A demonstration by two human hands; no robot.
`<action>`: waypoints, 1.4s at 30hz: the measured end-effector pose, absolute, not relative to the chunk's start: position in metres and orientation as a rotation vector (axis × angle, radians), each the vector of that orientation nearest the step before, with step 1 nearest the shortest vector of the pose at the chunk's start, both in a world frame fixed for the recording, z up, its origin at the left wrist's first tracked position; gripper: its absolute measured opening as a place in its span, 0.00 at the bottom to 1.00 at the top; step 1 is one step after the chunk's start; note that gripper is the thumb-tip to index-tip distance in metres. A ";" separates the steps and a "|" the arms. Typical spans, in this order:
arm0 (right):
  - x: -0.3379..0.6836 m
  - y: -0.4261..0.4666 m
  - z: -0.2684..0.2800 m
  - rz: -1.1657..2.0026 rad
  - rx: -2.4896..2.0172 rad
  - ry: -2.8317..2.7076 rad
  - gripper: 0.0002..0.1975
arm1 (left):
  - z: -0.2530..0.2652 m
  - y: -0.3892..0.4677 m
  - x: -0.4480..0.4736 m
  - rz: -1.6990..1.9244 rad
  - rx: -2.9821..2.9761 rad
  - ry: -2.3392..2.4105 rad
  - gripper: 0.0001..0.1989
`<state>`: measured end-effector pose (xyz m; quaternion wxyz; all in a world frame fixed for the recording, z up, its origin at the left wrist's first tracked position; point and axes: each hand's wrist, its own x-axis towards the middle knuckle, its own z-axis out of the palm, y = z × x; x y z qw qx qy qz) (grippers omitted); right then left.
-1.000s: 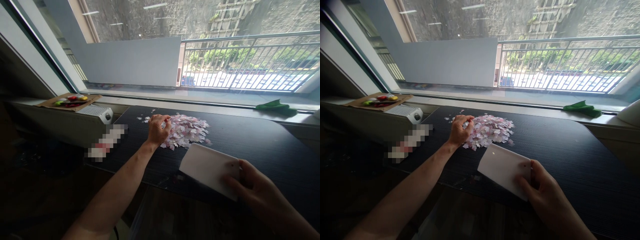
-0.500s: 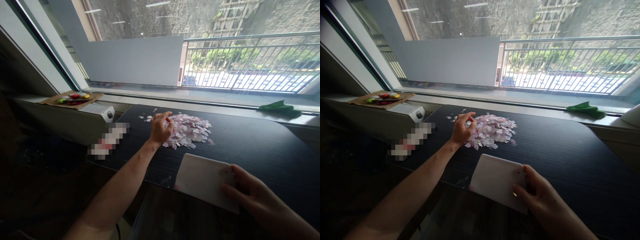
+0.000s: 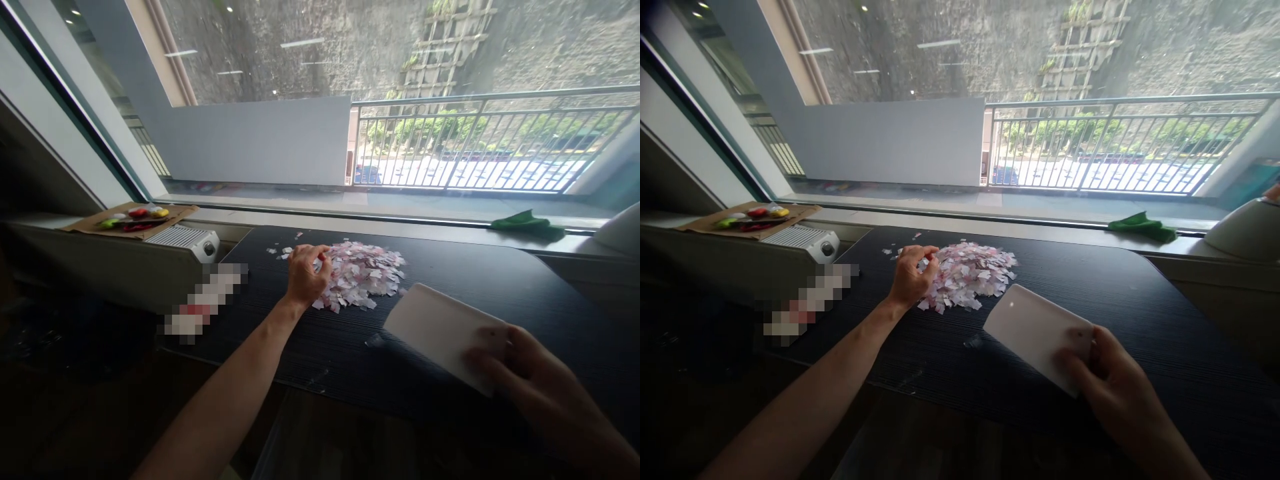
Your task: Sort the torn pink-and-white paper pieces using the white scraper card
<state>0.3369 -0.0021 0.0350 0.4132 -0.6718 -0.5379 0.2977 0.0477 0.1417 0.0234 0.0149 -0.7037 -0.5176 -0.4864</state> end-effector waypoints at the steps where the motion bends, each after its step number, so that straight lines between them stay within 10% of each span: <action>1: 0.334 -0.001 0.034 0.801 -1.665 -1.328 0.15 | 0.025 0.139 0.047 -1.507 -2.194 -1.596 0.08; 42: 0.296 -0.013 0.018 1.057 -1.542 -1.545 0.15 | 0.004 0.016 0.009 -0.937 -2.301 -1.734 0.13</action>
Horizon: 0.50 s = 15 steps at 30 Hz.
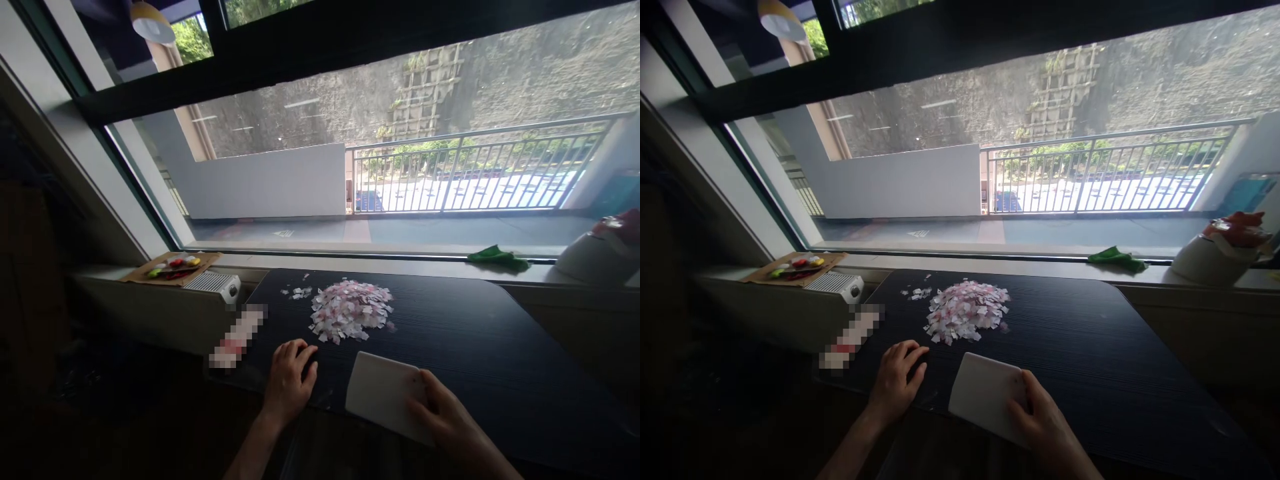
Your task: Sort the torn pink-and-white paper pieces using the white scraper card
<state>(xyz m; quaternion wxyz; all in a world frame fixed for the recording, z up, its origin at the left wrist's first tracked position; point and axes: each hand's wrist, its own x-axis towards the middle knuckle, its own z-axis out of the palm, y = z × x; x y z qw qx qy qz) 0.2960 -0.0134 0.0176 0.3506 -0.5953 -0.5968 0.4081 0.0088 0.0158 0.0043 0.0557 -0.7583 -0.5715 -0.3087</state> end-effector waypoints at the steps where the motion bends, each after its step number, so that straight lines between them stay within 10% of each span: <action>1: 0.295 -0.016 0.017 1.080 -1.525 -1.530 0.16 | 0.004 0.016 0.009 -0.934 -2.303 -1.734 0.13; 15: 0.304 0.003 0.035 0.656 -1.758 -1.382 0.20 | 0.003 0.015 0.007 -0.916 -2.299 -1.718 0.13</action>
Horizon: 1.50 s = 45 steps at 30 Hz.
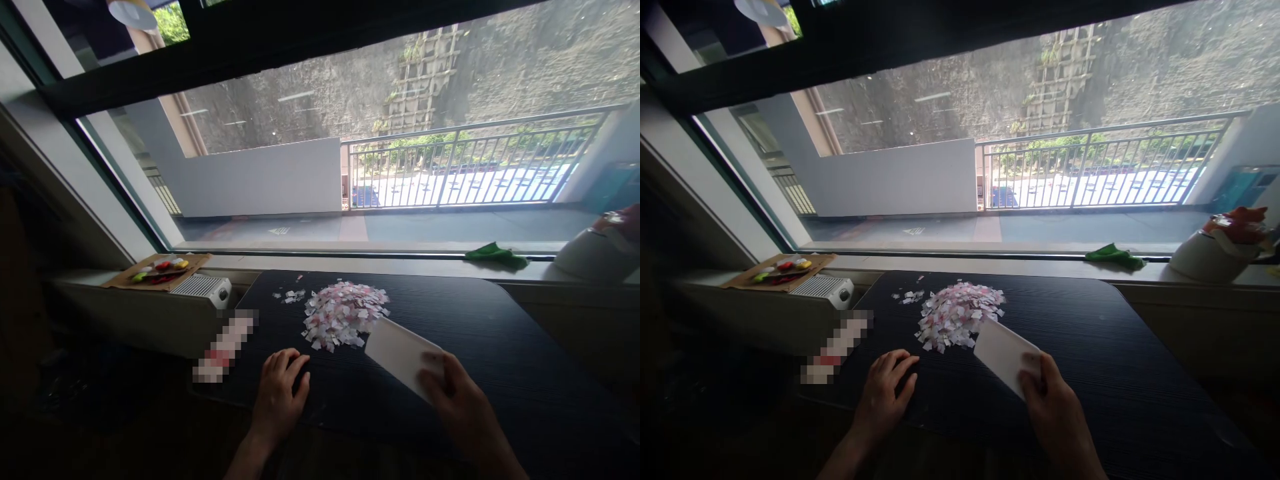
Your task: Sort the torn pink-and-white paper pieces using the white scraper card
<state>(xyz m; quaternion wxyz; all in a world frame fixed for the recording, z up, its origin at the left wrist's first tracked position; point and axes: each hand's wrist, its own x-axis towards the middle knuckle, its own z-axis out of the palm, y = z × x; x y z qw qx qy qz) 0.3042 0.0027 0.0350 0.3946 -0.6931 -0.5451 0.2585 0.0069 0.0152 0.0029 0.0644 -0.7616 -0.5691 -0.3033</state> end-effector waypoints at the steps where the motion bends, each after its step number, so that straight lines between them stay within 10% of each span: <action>1: 0.302 0.009 0.038 0.628 -1.755 -1.406 0.20 | 0.003 0.015 0.007 -0.921 -2.301 -1.715 0.13; 45: 0.294 0.015 0.045 0.528 -1.725 -1.484 0.16 | -0.004 0.017 0.005 -0.929 -2.313 -1.671 0.12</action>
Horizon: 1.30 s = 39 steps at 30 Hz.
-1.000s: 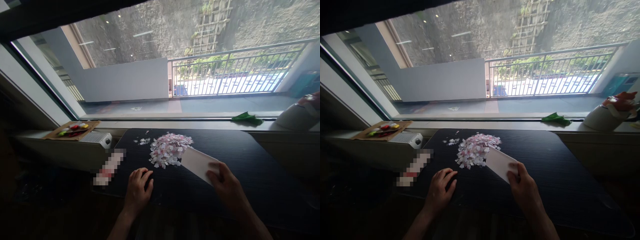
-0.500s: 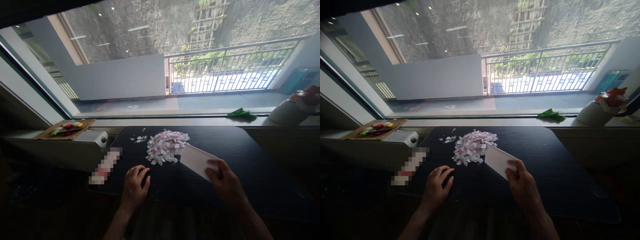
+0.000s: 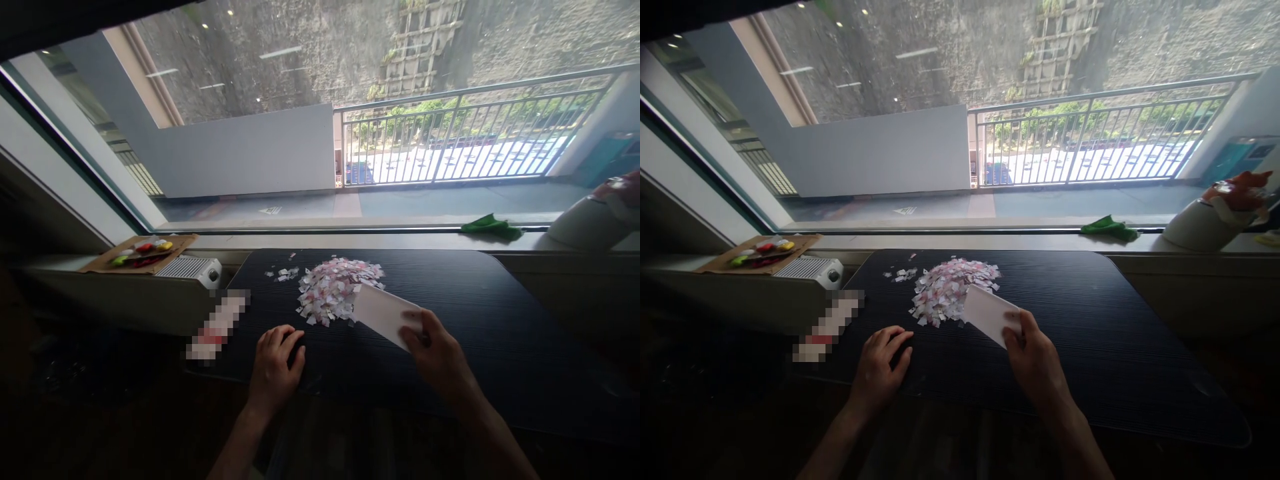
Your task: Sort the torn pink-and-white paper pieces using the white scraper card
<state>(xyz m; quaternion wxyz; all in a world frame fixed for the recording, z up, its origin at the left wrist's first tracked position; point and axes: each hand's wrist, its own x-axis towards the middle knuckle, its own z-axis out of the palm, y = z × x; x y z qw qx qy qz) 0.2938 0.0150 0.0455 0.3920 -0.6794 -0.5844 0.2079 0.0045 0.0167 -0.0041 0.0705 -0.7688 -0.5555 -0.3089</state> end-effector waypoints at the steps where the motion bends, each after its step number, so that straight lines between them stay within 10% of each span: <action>1: 0.294 0.016 0.045 0.510 -1.733 -1.503 0.16 | -0.004 0.017 0.004 -0.930 -2.313 -1.670 0.12; 39: 0.311 0.011 0.032 0.851 -1.801 -1.725 0.09 | 0.002 0.013 0.008 -0.926 -2.280 -1.747 0.12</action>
